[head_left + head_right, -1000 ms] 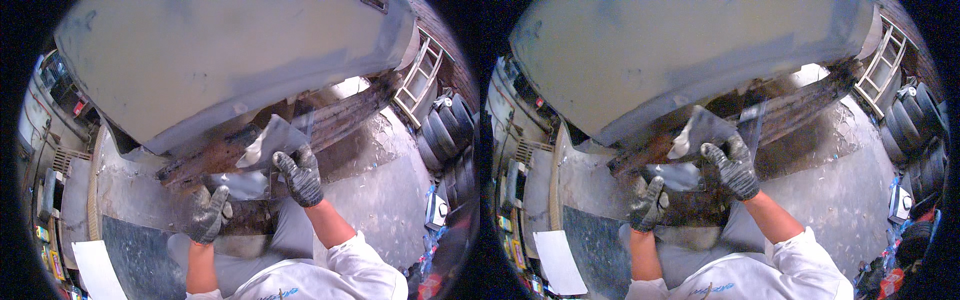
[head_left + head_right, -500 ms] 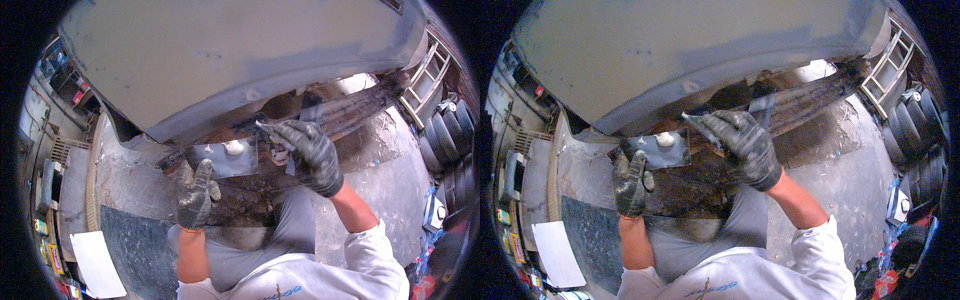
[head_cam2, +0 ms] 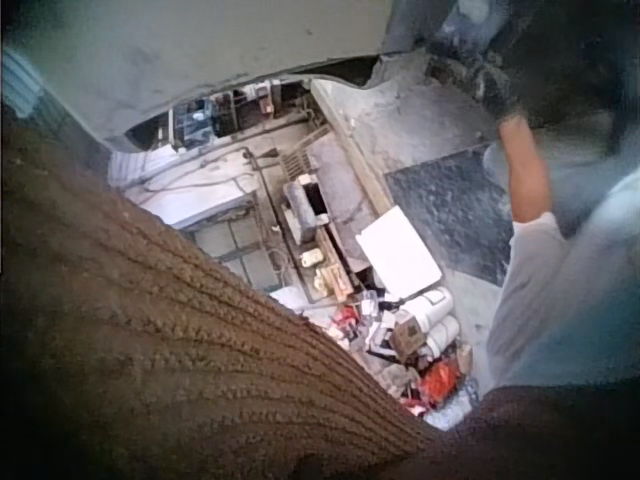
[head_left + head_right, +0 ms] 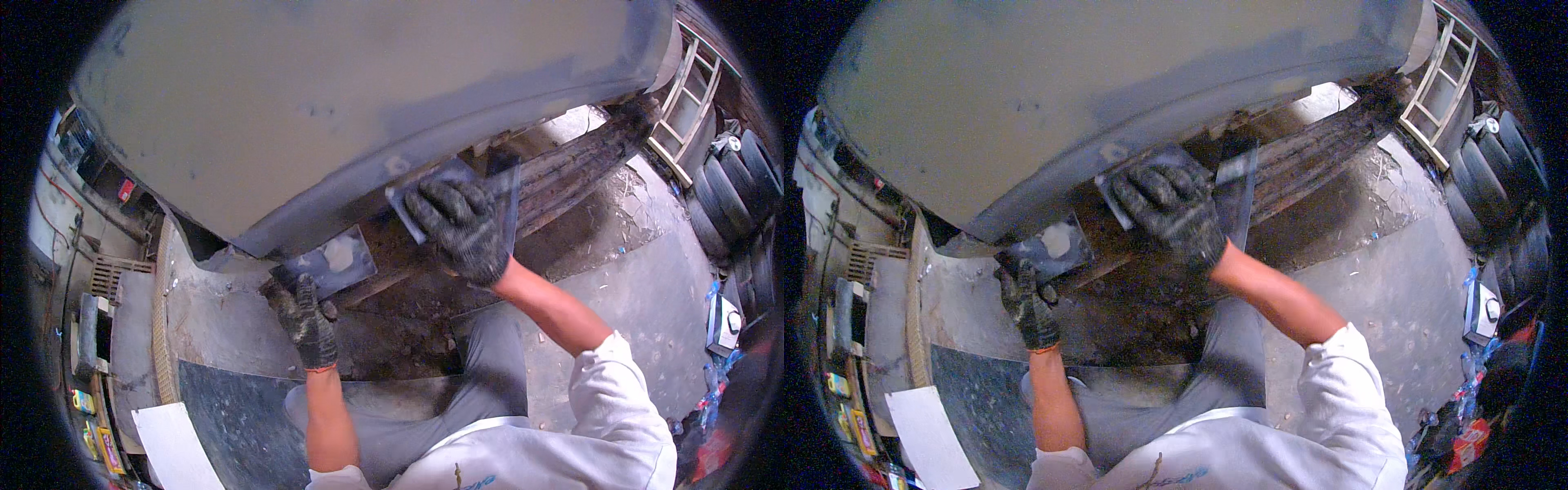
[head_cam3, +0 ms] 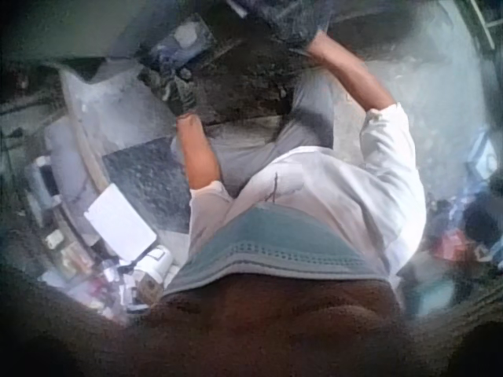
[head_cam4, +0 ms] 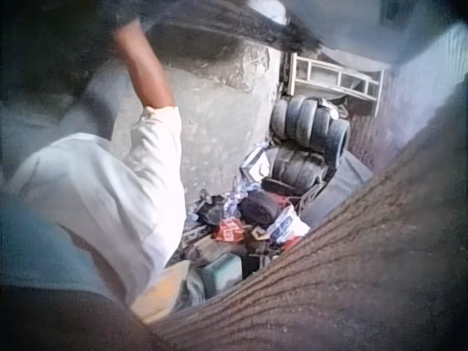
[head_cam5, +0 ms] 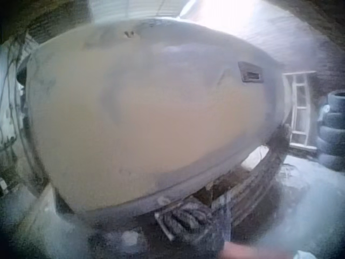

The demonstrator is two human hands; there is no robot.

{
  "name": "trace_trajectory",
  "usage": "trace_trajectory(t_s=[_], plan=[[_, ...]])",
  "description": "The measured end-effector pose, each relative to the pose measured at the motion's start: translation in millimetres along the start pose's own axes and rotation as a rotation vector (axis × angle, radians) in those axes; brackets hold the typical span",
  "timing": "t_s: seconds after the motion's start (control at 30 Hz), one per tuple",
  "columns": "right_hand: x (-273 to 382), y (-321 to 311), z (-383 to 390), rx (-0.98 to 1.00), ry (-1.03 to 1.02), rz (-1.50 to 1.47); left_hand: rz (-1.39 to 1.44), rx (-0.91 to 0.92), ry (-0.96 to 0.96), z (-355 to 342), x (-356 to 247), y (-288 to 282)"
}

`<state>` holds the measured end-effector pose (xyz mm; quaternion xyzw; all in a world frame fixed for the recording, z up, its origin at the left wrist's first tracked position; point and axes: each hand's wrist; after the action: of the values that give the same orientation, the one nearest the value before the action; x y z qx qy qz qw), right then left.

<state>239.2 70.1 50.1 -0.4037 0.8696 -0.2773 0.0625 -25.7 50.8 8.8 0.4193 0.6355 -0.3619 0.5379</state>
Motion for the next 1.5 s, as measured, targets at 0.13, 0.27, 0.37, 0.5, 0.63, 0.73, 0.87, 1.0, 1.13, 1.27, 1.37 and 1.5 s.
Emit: trace_trajectory(t_s=[0.13,0.27,0.37,0.5,0.63,0.73,0.87,1.0,1.13,1.27,1.37,1.5], plan=[[-26.4,28.4,-8.6,-0.092,-0.079,0.156,0.051,-0.014,-0.002,-7.7,14.3,-10.9],[-31.6,44.4,-8.6,-0.131,-0.119,0.252,0.133,0.069,-0.002,-9.8,21.3,-13.3],[-33.2,47.6,-10.7,-0.131,-0.104,0.255,0.059,0.060,-0.038,-12.1,28.2,-19.7],[-44.6,50.1,-15.0,-0.123,-0.159,0.190,-0.118,0.021,0.030,-21.1,43.7,-28.0],[-59.7,51.1,-10.8,-0.006,-0.239,0.190,-0.114,0.003,0.004,-22.5,46.9,-29.1],[-61.4,47.7,-1.8,0.039,-0.278,0.204,-0.179,0.006,0.029,-19.0,37.9,-28.6],[-49.9,40.0,5.0,-0.013,-0.214,0.179,0.080,0.133,-0.149,-16.8,31.2,-31.6],[-40.0,35.8,-1.8,-0.058,-0.176,0.227,-0.057,0.056,-0.001,-22.9,41.2,-30.1],[-37.6,38.6,-11.9,-0.069,-0.208,0.253,-0.028,0.057,0.022,-22.1,43.3,-25.5],[-37.7,46.5,-14.7,-0.064,-0.130,0.260,0.054,0.076,0.009,-13.5,35.2,-23.6],[-41.9,51.4,-14.4,-0.092,-0.137,0.202,-0.024,0.061,-0.074,-14.1,38.0,-28.9],[-51.8,52.4,-14.1,0.016,-0.228,0.292,-0.480,0.080,0.178,-20.5,57.1,-41.3]])
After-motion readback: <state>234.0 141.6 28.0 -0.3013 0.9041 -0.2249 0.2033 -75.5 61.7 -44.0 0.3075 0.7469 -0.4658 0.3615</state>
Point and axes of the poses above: each hand's wrist, its own z-axis away from the middle knuckle, its own y-axis out of the palm, x = y × z, and after that the axes turned 14 degrees about -z, right-handed
